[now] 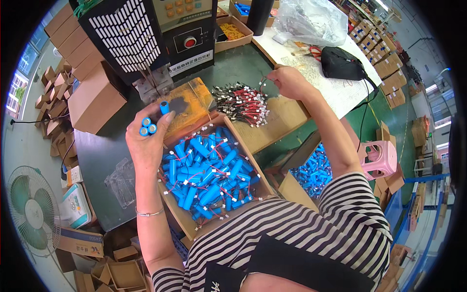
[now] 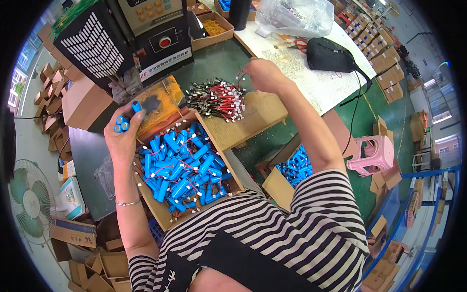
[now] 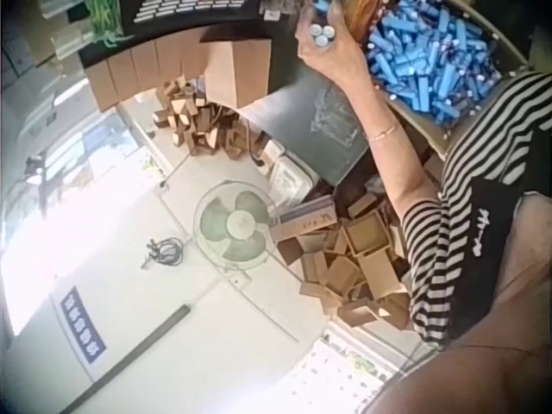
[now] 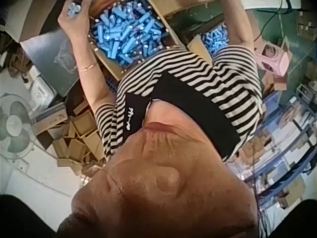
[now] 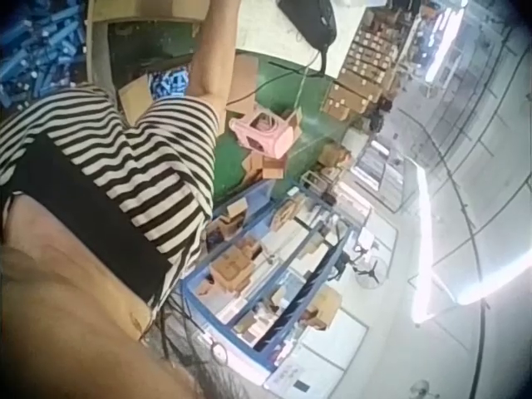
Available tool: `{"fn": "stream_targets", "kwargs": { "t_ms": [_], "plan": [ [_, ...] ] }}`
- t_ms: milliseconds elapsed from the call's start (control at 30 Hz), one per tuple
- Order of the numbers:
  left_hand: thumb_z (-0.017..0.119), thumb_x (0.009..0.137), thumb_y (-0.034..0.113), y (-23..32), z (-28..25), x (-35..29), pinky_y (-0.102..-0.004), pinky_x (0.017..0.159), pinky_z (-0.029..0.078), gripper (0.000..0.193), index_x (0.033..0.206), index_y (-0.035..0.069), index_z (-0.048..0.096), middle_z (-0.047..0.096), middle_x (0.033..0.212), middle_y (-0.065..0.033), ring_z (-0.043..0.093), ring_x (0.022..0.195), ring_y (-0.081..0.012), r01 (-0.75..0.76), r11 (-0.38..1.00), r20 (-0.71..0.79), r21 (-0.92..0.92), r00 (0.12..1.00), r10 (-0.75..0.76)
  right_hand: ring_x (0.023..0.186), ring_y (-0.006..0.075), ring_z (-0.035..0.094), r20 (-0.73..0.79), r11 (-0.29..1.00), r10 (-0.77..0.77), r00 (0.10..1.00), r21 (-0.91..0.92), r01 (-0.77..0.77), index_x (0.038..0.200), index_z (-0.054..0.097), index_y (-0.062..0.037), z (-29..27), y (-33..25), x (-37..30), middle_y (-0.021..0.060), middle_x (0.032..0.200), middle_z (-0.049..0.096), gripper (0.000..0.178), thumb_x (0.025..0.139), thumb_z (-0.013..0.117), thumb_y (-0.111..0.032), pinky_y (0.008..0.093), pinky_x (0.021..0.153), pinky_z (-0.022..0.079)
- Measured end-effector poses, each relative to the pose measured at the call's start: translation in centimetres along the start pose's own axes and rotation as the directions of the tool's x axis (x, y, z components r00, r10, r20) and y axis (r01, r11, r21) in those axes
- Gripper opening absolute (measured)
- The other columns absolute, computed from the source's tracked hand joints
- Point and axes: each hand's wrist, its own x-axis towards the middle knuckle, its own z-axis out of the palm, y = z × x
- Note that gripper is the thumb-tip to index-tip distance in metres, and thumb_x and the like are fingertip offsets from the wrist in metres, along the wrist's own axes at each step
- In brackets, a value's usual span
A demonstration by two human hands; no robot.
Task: The person assembles battery components by spot welding metal tabs to battery cells with a spot welder, then places the assembled cells into cardboard boxes or plastic trays.
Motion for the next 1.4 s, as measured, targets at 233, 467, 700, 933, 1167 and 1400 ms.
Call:
{"fn": "stream_targets", "kwargs": {
  "t_ms": [233, 467, 700, 933, 1167, 1400],
  "plan": [
    [0.072, 0.073, 0.013, 0.4, -0.2, 1.0, -0.0208, 0.06, 0.041, 0.025, 0.091, 0.0, 0.061, 0.059, 0.068, -0.0015, 0.047, 0.062, -0.0061, -0.002, 0.999, 0.03, 0.039, 1.0, 0.001, 0.073, 0.0333, 0.06, 0.201, 0.998, -0.007, 0.98, -0.062, 0.02, 0.086, 0.066, -0.0028, -0.5, 1.4, 0.6, 0.0168, 0.08, 0.062, 0.023, 0.066, 0.055, -0.001, 0.0393, 0.067, 0.047],
    [0.074, 0.071, 0.014, 0.3, -0.7, 0.4, -0.0242, 0.068, 0.047, 0.027, 0.091, -0.001, 0.064, 0.066, 0.08, -0.0085, 0.058, 0.07, -0.0096, 0.011, 0.997, 0.031, 0.07, 0.999, -0.014, 0.066, 0.0124, 0.057, 0.111, 0.564, 0.127, 0.986, 0.809, -0.164, 0.09, 0.063, 0.0007, -1.5, -3.4, 1.0, 0.0061, 0.071, 0.061, 0.015, 0.076, 0.059, -0.003, 0.0269, 0.06, 0.045],
    [0.077, 0.066, 0.012, -0.5, -0.4, 0.3, -0.0308, 0.075, 0.047, 0.028, 0.091, 0.004, 0.066, 0.066, 0.091, -0.012, 0.061, 0.079, -0.024, -0.053, 0.991, 0.001, 0.122, 0.999, 0.053, 0.071, 0.0111, 0.056, -0.048, 0.058, 0.072, 0.996, 0.997, 0.044, 0.085, 0.058, 0.0008, 1.1, -13.7, 3.1, 0.0045, 0.078, 0.059, 0.009, 0.084, 0.06, -0.007, 0.0233, 0.067, 0.045],
    [0.078, 0.065, 0.018, -0.4, -0.2, 0.7, -0.034, 0.079, 0.043, 0.029, 0.091, 0.007, 0.067, 0.066, 0.082, -0.0104, 0.056, 0.079, -0.0264, -0.008, 0.976, -0.024, 0.22, 1.0, 0.013, 0.075, 0.0144, 0.059, -0.111, -0.269, 0.062, 0.992, 0.955, 0.124, 0.091, 0.057, 0.0021, 2.3, -15.6, 4.5, 0.0079, 0.082, 0.061, 0.011, 0.085, 0.06, -0.007, 0.0244, 0.067, 0.047],
    [0.077, 0.066, 0.023, -0.4, -0.2, 1.2, -0.0351, 0.075, 0.042, 0.031, 0.089, 0.006, 0.067, 0.064, 0.073, -0.0112, 0.055, 0.07, -0.0278, -0.013, 0.972, 0.003, 0.235, 1.0, 0.012, 0.074, 0.0153, 0.059, -0.138, -0.301, 0.151, 0.979, 0.937, 0.178, 0.092, 0.057, 0.0021, 3.7, -16.3, 5.2, 0.0106, 0.082, 0.062, 0.01, 0.085, 0.06, -0.004, 0.0251, 0.066, 0.047],
    [0.073, 0.069, 0.016, 1.0, -0.1, 2.1, -0.0301, 0.064, 0.047, 0.025, 0.089, 0.003, 0.066, 0.065, 0.069, -0.0111, 0.059, 0.058, -0.0211, -0.046, 0.992, 0.072, 0.117, 0.997, 0.037, 0.067, 0.0125, 0.058, -0.281, -0.051, 0.275, 0.919, 0.951, 0.306, 0.087, 0.053, 0.0015, 4.2, -17.3, 5.1, 0.0098, 0.08, 0.061, 0.007, 0.084, 0.059, 0.0, 0.0234, 0.061, 0.048]
  ]
}}
